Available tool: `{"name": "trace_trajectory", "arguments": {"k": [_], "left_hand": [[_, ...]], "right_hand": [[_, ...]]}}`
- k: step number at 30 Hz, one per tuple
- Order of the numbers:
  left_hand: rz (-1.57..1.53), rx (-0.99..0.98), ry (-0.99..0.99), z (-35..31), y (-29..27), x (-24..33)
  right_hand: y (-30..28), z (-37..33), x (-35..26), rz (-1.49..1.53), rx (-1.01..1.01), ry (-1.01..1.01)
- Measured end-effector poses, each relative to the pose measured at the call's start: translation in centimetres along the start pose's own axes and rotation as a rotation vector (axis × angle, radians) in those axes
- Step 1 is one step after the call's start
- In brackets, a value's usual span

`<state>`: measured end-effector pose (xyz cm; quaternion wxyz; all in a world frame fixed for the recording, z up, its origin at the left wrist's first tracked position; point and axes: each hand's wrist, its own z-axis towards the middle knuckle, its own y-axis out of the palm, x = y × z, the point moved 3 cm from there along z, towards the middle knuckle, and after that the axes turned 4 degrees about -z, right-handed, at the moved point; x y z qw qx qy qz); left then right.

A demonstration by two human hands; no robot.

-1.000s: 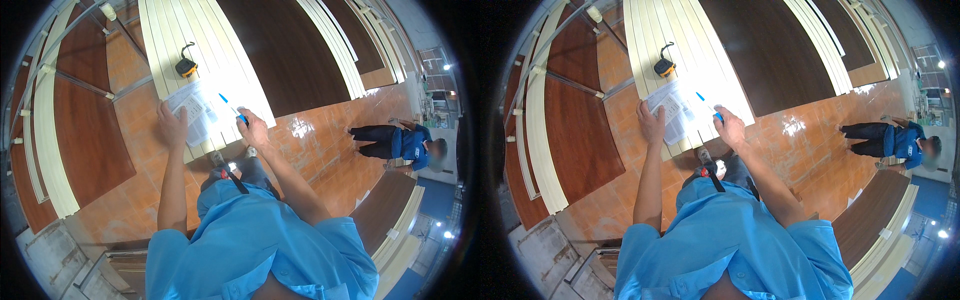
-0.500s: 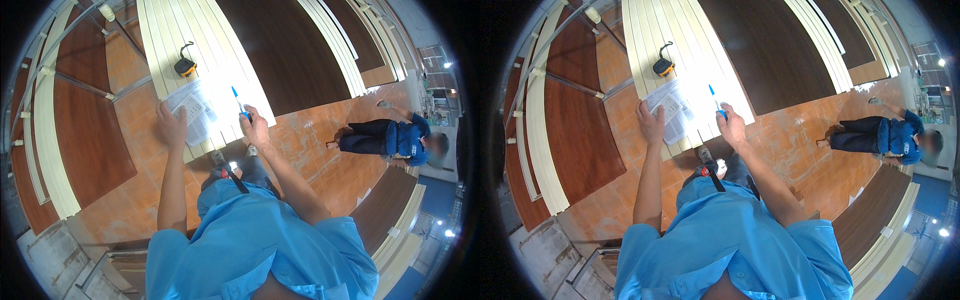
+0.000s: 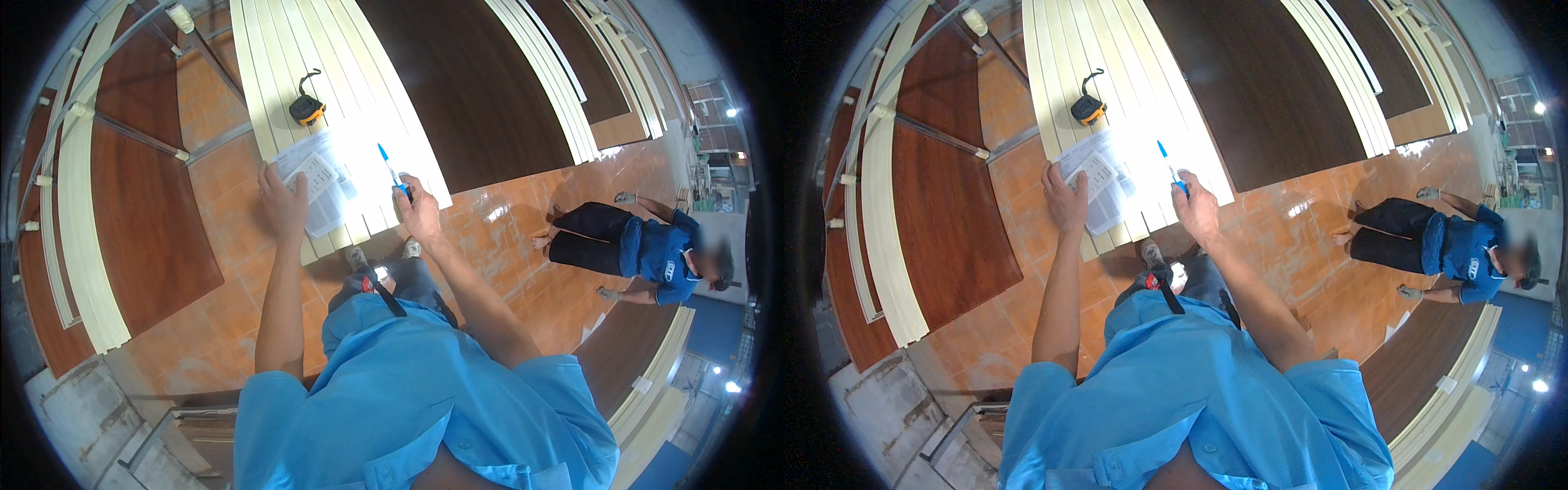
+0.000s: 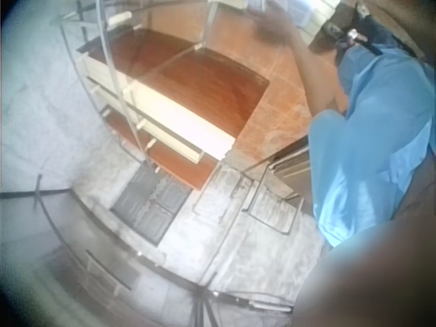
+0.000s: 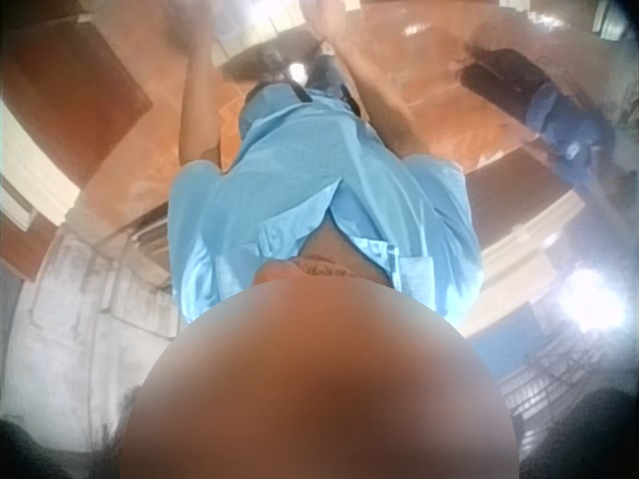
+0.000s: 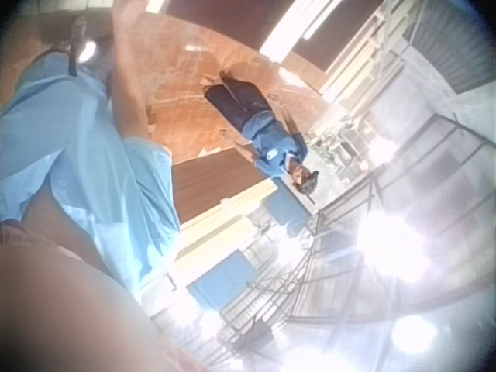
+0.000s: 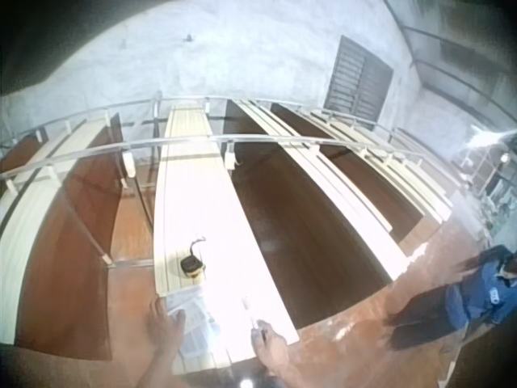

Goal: The person measures a large wood panel with a tape measure and marks it with a pen. They then move a metal frame and lift the panel to place it on a stack. The person repeats the measuring process on another panel.

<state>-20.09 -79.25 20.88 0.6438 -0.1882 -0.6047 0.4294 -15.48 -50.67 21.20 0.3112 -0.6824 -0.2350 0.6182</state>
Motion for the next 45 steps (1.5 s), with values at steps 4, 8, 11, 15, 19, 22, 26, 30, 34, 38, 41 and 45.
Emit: {"name": "trace_trajectory", "arguments": {"k": [4,8,11,15,19,22,26,30,34,38,41,45], "left_hand": [[0.004,-0.006,-0.012,0.1,0.1,-0.1],[0.009,0.001,-0.003,0.0,0.1,-0.2],[0.009,0.008,0.001,0.0,0.1,-0.3],[0.002,0.021,0.012,0.0,0.0,-0.3],[-0.013,0.024,0.011,0.0,0.0,-0.2],[-0.015,0.016,-0.004,-0.1,0.0,-0.2],[-0.030,0.006,-0.015,-0.1,0.1,-0.2],[-0.023,0.008,-0.016,-0.1,0.0,-0.2],[-0.037,0.026,-0.003,-0.3,-0.1,-0.1],[-0.020,0.022,-0.014,-0.3,0.0,-0.1],[-0.011,0.027,-0.007,-0.2,0.1,-0.3],[-0.035,-0.013,-0.046,-0.1,0.5,-0.8]], "right_hand": [[-0.1,0.1,-0.1,0.014,-0.005,-0.013],[-0.2,0.0,-0.3,-0.010,-0.045,0.028],[-0.4,-0.3,-0.7,-0.017,-0.024,-0.037],[-0.2,-0.5,-0.9,-0.015,-0.031,-0.083],[-0.1,-0.4,-1.0,-0.076,-0.044,-0.115],[-0.3,-0.4,-1.2,-0.104,-0.028,-0.147],[-0.2,-0.4,-1.1,-0.111,-0.061,-0.110],[-0.1,-0.4,-1.1,-0.105,-0.053,-0.120],[-0.1,-0.4,-1.1,-0.111,-0.032,-0.136],[-0.2,-0.5,-1.1,-0.080,-0.043,-0.093],[-0.2,-0.5,-1.3,-0.077,-0.025,-0.102],[-0.1,-0.5,-1.3,-0.060,-0.014,-0.095]]}}
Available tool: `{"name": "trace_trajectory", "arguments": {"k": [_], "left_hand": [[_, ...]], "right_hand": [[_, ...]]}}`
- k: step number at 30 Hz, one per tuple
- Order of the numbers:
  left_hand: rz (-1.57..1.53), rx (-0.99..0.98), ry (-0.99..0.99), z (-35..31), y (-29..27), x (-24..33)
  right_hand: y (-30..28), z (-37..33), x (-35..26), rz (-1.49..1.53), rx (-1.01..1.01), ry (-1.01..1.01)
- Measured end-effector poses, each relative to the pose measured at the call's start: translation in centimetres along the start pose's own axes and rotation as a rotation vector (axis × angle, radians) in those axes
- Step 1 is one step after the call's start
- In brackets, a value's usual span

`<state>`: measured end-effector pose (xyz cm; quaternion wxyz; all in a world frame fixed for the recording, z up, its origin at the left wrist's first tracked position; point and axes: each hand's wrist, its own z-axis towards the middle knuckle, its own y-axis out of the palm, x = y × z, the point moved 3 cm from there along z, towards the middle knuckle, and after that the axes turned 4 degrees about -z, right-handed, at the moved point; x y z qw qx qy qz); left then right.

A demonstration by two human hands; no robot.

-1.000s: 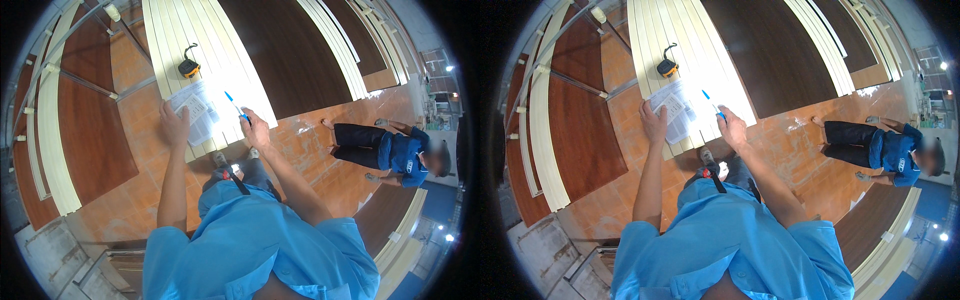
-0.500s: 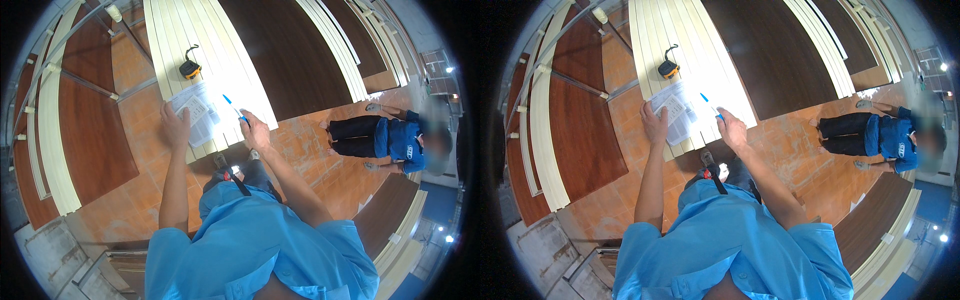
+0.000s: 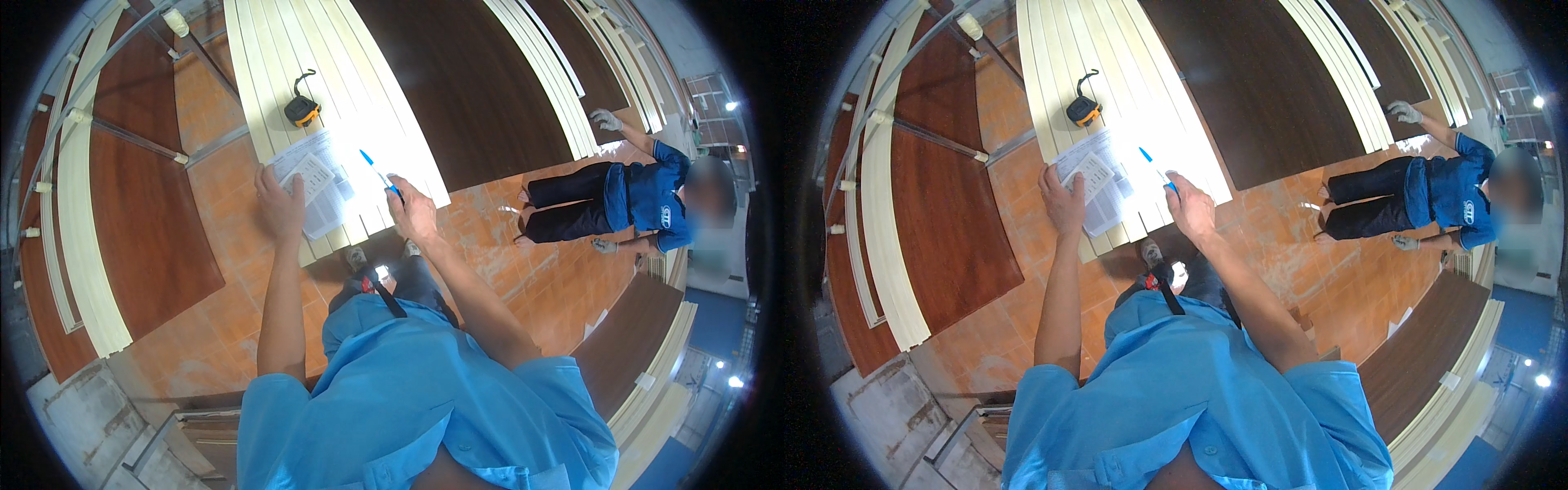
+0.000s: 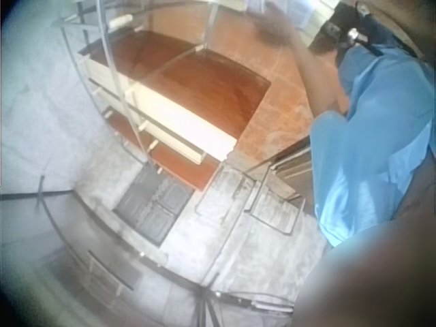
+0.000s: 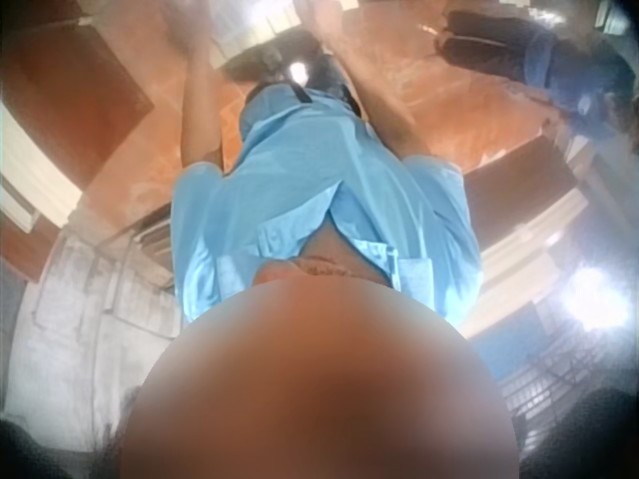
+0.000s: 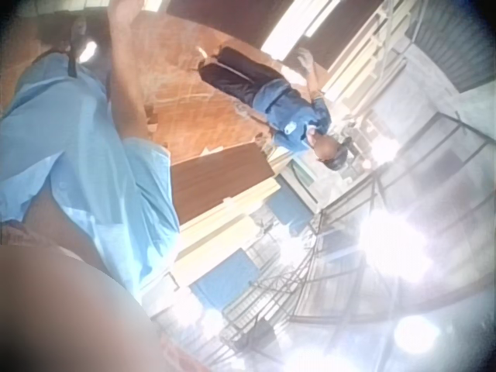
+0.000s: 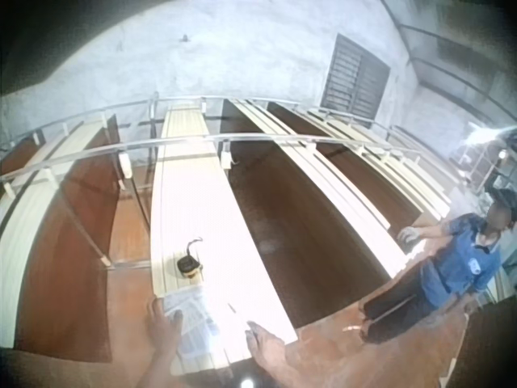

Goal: The person measures a large wood panel with a tape measure and marks it with a pen. They then move a metal frame and lift the panel to place it on a stack. The person repeats the measuring process on another panel.

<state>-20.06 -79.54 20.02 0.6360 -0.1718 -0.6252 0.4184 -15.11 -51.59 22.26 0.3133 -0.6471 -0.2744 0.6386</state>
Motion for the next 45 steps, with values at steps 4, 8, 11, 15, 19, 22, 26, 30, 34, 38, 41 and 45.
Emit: {"name": "trace_trajectory", "arguments": {"k": [4,8,11,15,19,22,26,30,34,38,41,45], "left_hand": [[-0.002,0.010,0.011,0.00,0.13,-0.23],[0.003,0.038,0.043,0.03,0.10,-0.13],[0.004,0.046,0.043,0.04,0.03,-0.01],[0.012,0.053,0.050,-0.04,-0.21,0.24],[0.045,0.042,0.042,-0.12,-0.48,0.44],[0.055,0.044,0.045,-0.10,-0.58,0.54],[0.033,0.054,0.062,-0.08,-0.52,0.51],[0.005,0.036,0.041,-0.11,-0.38,0.27],[0.004,0.053,0.073,-0.09,-0.46,0.36],[0.002,0.044,0.054,-0.12,-0.48,0.50],[0.005,0.021,0.019,-0.14,-0.48,0.52],[-0.015,0.023,0.031,-0.15,-0.57,0.54]], "right_hand": [[0.16,0.09,0.49,0.003,0.029,0.112],[0.36,0.31,0.79,0.004,0.036,0.124],[0.43,0.46,0.92,-0.009,0.040,0.111],[0.42,0.59,0.96,-0.010,0.044,0.107],[0.36,0.61,0.87,-0.008,0.022,0.123],[0.26,0.60,0.77,-0.006,0.027,0.117],[0.29,0.56,0.85,0.007,0.018,0.125],[0.39,0.51,0.95,0.001,0.022,0.124],[0.40,0.47,0.90,0.020,0.022,0.128],[0.28,0.42,0.76,-0.003,0.010,0.142],[0.18,0.38,0.64,-0.003,0.003,0.146],[0.12,0.34,0.56,0.002,0.010,0.137]]}}
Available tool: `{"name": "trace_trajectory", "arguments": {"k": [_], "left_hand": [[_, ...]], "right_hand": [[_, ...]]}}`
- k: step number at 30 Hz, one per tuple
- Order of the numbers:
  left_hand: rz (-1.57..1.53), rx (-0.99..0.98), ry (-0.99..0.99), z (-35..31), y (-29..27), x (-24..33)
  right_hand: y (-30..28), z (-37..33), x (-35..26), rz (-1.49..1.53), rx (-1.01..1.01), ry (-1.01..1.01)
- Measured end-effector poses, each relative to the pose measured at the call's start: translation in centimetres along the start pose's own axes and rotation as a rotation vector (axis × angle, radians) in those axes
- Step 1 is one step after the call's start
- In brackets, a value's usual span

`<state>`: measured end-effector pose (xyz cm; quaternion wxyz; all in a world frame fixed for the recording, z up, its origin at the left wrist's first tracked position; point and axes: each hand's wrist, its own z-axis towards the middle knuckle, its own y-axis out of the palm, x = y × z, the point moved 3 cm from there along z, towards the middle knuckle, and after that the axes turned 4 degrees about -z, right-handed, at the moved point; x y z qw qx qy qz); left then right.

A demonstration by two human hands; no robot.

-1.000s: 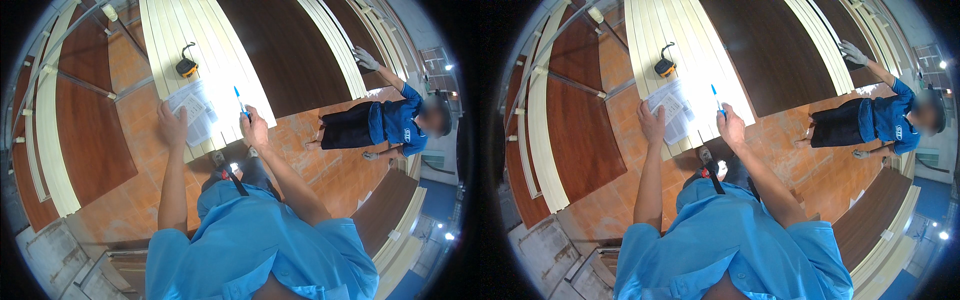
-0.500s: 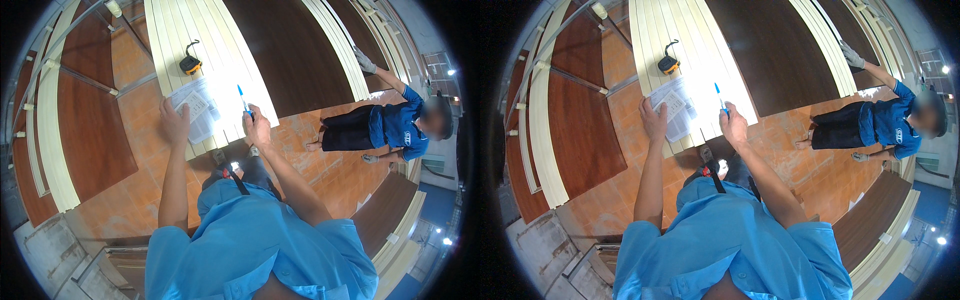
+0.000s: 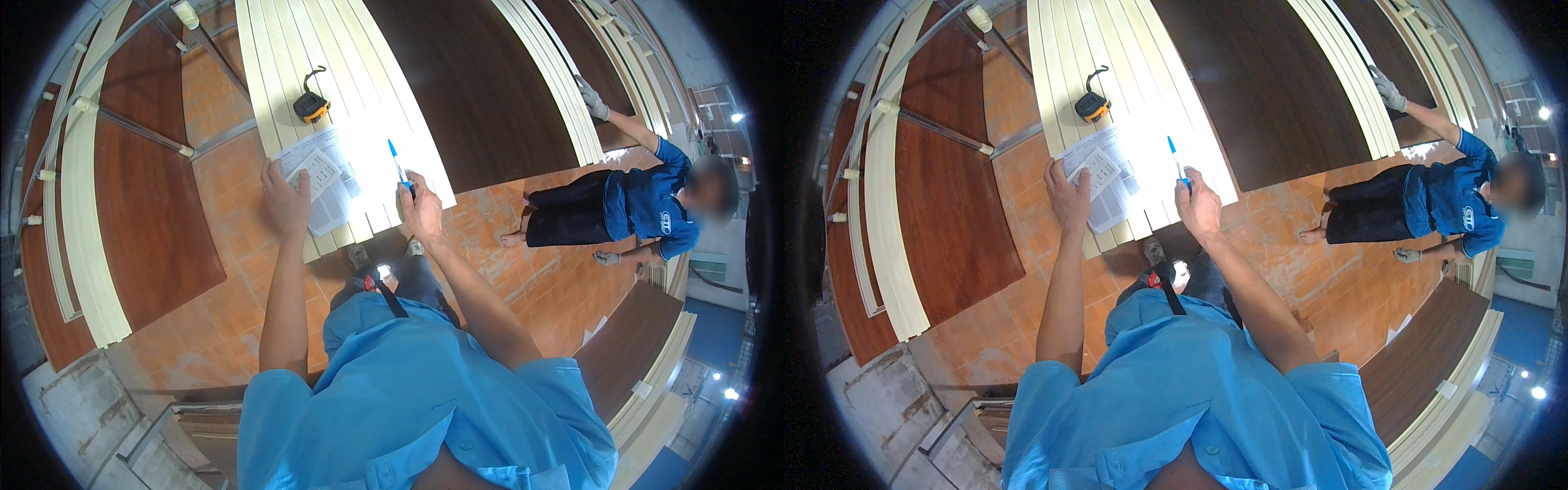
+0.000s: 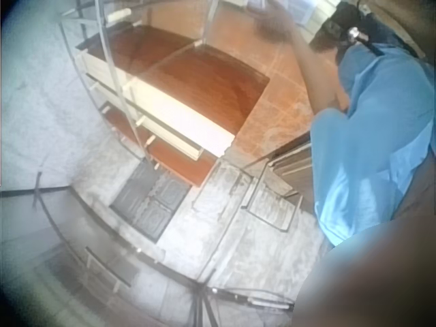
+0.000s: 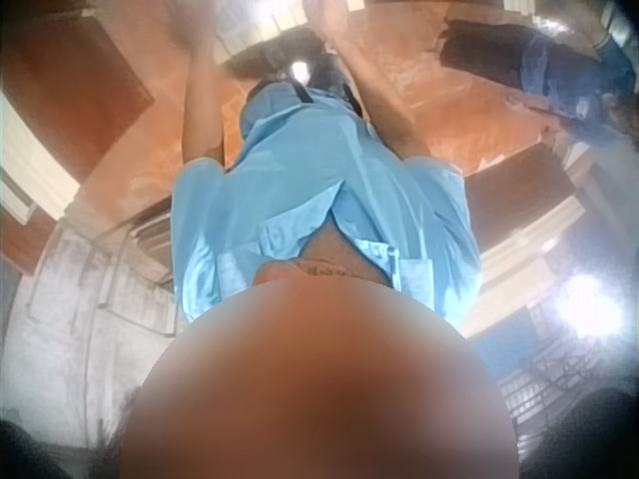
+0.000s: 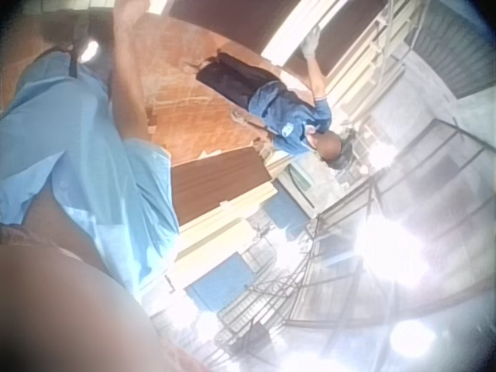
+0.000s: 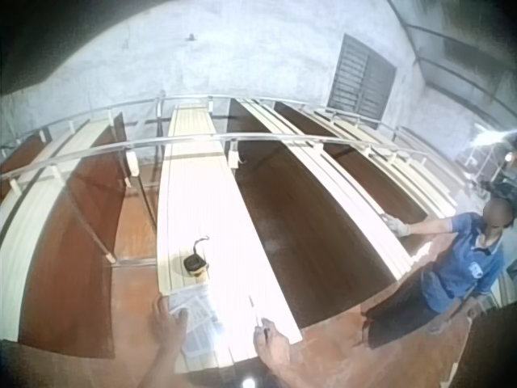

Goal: The person measures a large wood panel with a tape measure and marks it with a pen. They then move a metal frame and lift the panel to place it on a stack. The person repeats the measuring process on another panel.

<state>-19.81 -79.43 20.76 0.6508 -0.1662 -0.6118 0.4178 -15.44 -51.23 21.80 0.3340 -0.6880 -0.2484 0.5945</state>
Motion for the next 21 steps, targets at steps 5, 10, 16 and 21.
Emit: {"name": "trace_trajectory", "arguments": {"k": [5,10,16,21], "left_hand": [[0.009,0.002,0.003,0.01,0.05,-0.02],[0.019,0.000,-0.001,0.04,0.15,0.03],[0.022,-0.018,-0.016,0.05,0.04,0.14],[0.017,-0.026,-0.029,0.07,-0.18,0.35]], "right_hand": [[0.03,-0.01,-0.01,-0.004,0.004,0.005],[0.06,0.04,0.01,0.002,0.013,-0.001],[-0.01,0.10,0.04,-0.014,0.029,-0.033],[-0.06,0.07,0.04,-0.006,0.020,-0.020]]}}
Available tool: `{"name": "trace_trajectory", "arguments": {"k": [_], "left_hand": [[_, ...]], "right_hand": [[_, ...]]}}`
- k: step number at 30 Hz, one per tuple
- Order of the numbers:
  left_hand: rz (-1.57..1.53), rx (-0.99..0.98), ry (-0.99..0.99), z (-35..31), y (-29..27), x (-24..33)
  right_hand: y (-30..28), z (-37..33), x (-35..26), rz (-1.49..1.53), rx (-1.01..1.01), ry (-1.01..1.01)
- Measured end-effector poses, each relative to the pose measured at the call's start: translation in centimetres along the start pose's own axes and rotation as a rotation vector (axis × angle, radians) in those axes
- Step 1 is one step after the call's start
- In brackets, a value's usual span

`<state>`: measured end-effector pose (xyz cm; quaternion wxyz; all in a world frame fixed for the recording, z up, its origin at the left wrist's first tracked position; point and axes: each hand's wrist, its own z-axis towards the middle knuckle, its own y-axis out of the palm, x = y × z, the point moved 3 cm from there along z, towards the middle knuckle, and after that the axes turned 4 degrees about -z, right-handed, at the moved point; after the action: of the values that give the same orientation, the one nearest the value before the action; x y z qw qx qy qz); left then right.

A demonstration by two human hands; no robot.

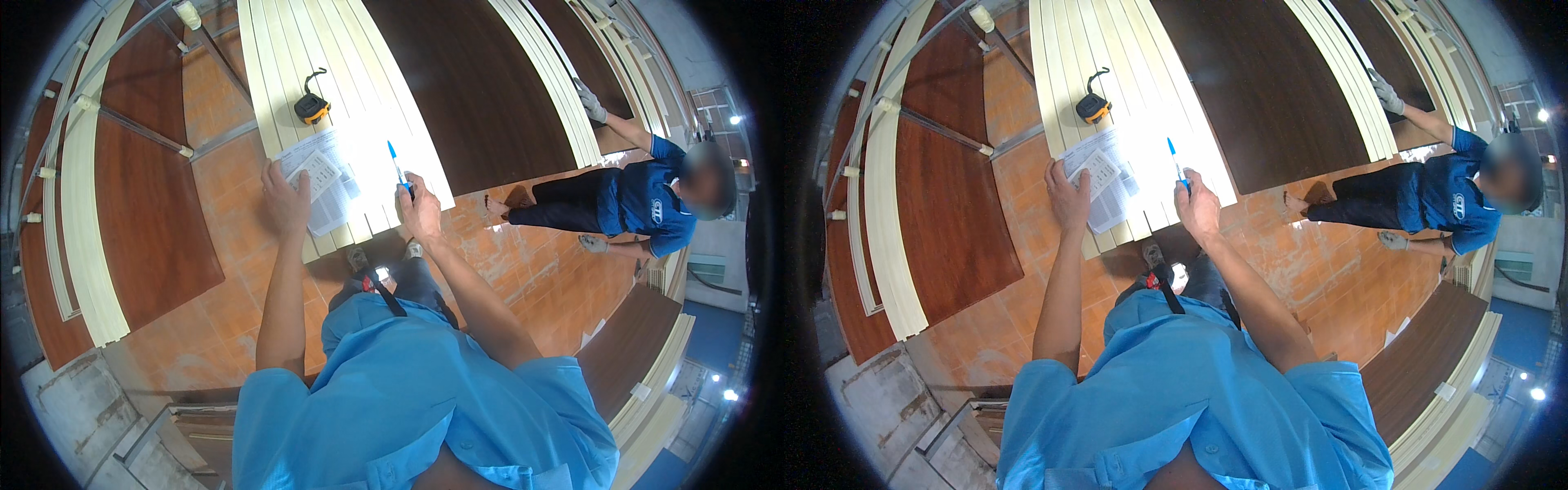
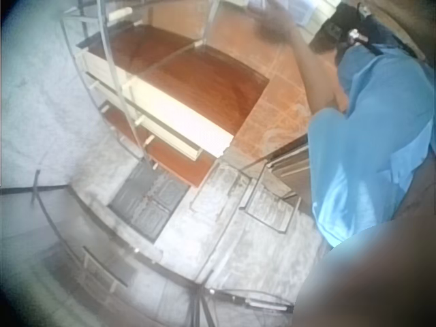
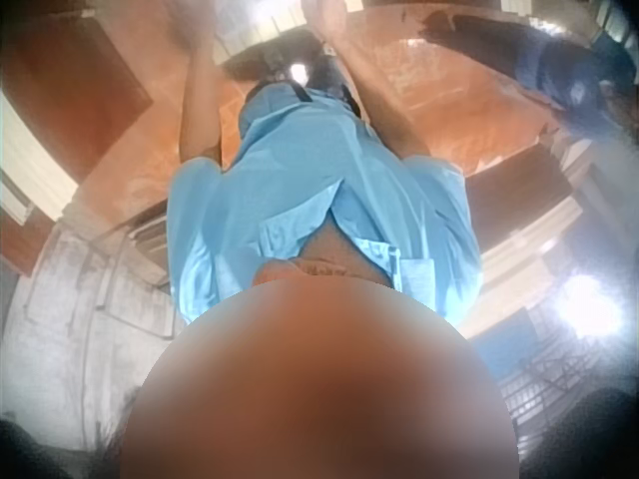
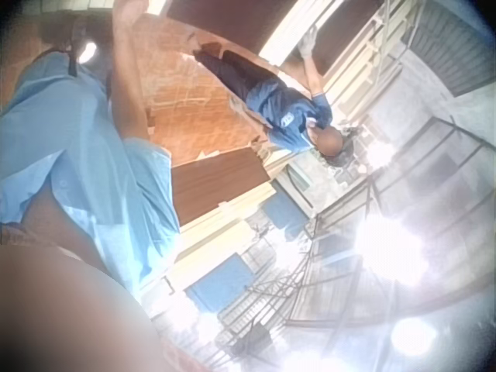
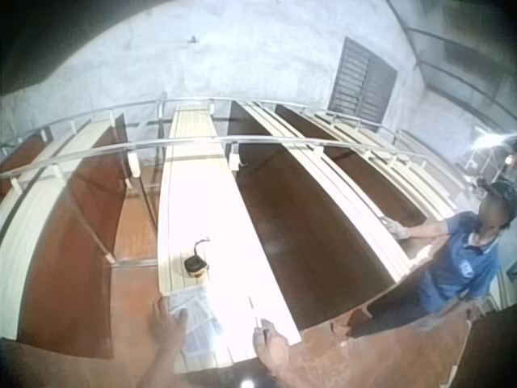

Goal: The person measures a large wood panel with a tape measure and marks it with a pen. They then move a metal frame and lift the panel to place it on a stack. The person repeats the measuring process on another panel.

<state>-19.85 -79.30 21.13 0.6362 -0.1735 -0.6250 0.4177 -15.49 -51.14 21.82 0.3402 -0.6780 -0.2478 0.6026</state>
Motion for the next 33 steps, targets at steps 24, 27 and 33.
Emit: {"name": "trace_trajectory", "arguments": {"k": [24,27,33], "left_hand": [[-0.020,0.024,0.029,0.02,0.23,-0.22],[-0.018,0.024,0.016,0.05,0.23,-0.13],[0.016,0.009,-0.024,-0.12,0.17,0.12]], "right_hand": [[-0.14,-0.49,-0.44,-0.006,0.030,-0.176],[-0.03,-0.40,-0.33,-0.015,0.019,-0.181],[-0.06,-0.24,-0.14,0.017,0.010,-0.084]]}}
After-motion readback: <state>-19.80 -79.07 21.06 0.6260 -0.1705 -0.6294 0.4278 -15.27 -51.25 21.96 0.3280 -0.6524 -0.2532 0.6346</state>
